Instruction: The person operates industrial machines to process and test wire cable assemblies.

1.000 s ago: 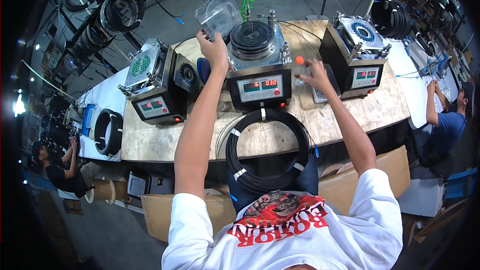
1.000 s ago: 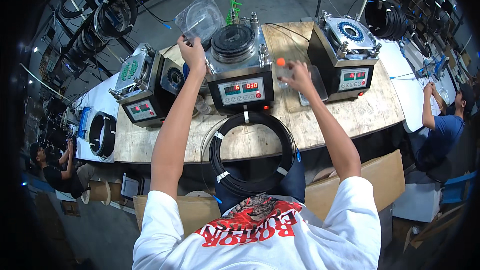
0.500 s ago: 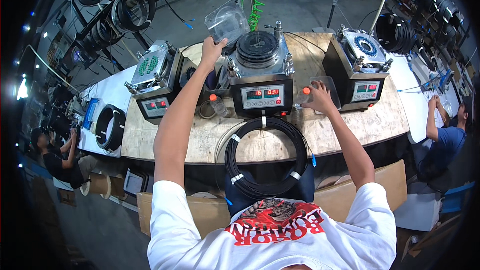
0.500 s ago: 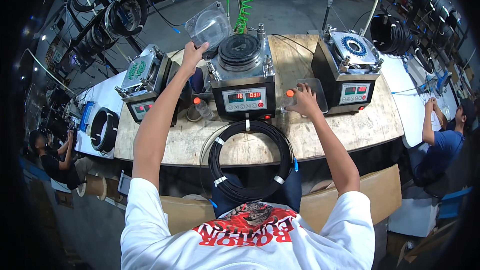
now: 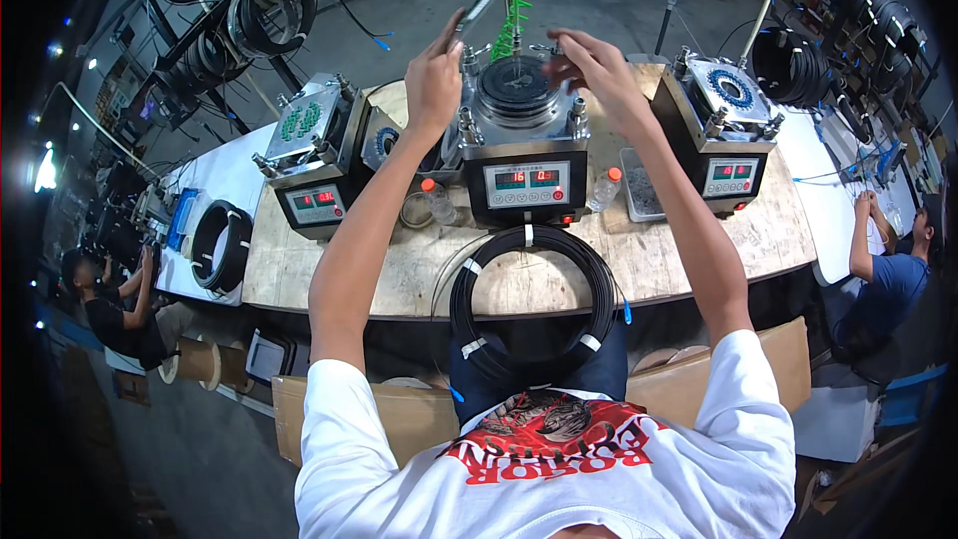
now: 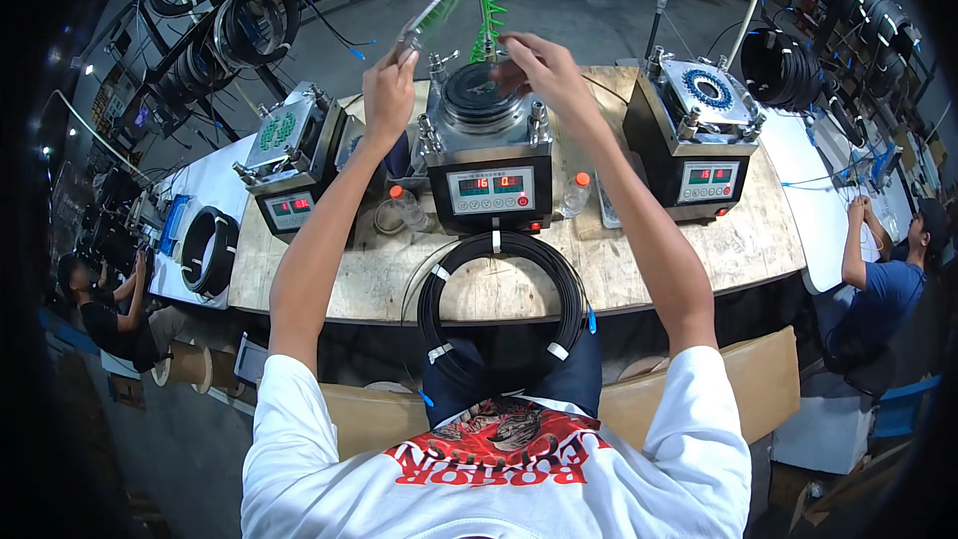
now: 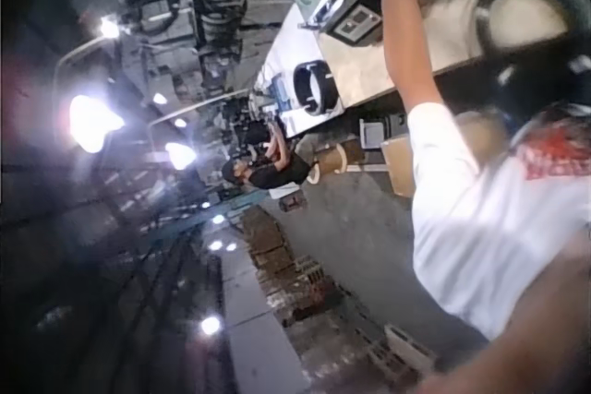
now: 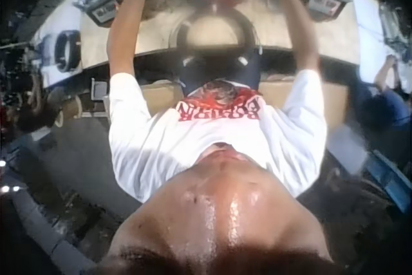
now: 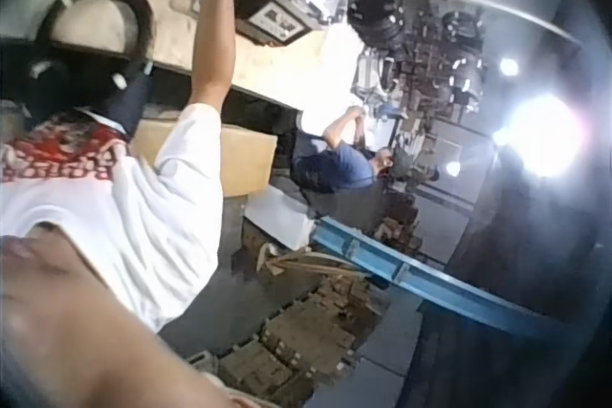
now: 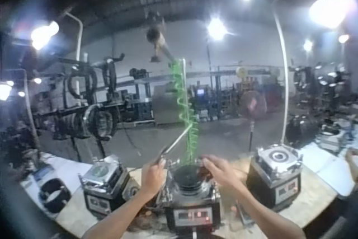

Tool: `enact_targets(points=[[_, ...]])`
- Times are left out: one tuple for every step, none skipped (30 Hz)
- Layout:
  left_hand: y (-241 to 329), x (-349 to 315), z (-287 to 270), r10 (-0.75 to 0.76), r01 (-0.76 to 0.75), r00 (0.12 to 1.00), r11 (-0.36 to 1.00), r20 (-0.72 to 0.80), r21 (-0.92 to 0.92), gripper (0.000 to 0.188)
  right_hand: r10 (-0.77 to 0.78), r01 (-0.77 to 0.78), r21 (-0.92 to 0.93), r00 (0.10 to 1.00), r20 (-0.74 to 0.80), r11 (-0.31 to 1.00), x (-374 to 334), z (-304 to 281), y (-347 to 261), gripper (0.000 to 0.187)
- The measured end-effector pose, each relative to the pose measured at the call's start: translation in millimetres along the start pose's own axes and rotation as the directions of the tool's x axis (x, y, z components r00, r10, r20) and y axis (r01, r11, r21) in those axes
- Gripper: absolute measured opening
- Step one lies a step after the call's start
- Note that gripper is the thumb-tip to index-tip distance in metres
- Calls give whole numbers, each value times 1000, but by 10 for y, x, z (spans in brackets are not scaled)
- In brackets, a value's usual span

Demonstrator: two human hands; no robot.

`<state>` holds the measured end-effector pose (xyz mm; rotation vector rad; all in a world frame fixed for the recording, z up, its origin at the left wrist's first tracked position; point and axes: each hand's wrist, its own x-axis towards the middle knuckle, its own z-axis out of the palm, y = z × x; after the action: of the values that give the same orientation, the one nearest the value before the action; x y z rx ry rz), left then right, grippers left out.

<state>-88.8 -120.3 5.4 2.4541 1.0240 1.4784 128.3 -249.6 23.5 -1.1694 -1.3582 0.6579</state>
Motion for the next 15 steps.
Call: enact_targets(points=[[105,10,-34,104,-104,994,995,-29,-4,44,35,-35,187,999,6,982,25,112,-110,46],[125,5,-68,202,-203,978,979,-59,0,54,67,-72,369,997,26,927,55,220,-191,52],[87,2,-71,201,-201,978,980,-60,6,54,98,-94,443,995,14,891,80,293,-254,55],[39,2,-56,323,-316,945,941,-42,118,56,96,-94,446,995,19,890,109,377,-260,55],[22,-3,-61,437,-424,900,878,-9,223,59,140,-79,420,983,-116,904,128,458,-249,51],[-1,-10,-72,436,-423,900,878,-7,225,59,178,-68,391,952,-251,918,139,506,-222,48],[-27,-16,-84,494,-482,869,827,35,290,65,205,-87,421,948,-243,903,127,492,-154,41],[-27,-12,-95,551,-542,831,767,82,344,72,205,-86,422,947,-248,903,118,452,-64,41],[18,-3,-78,554,-544,829,766,78,342,72,221,-89,448,942,-251,889,138,375,36,39],[70,-9,-49,438,-439,896,847,76,299,83,237,-93,475,938,-254,875,167,289,130,37],[96,-26,-33,310,-322,947,912,84,255,95,201,-55,483,945,-257,874,175,228,180,34],[61,-13,-29,310,-321,947,911,83,257,95,200,-54,483,946,-255,874,208,182,256,34],[11,17,-6,117,-134,960,990,255,50,103,158,-29,483,960,-229,875,249,134,358,33],[-60,67,50,-36,101,893,988,448,-121,112,114,-1,482,972,-205,876,305,67,457,31],[-158,101,93,136,-87,914,986,382,-143,118,98,-10,463,981,-166,886,357,28,519,33]])
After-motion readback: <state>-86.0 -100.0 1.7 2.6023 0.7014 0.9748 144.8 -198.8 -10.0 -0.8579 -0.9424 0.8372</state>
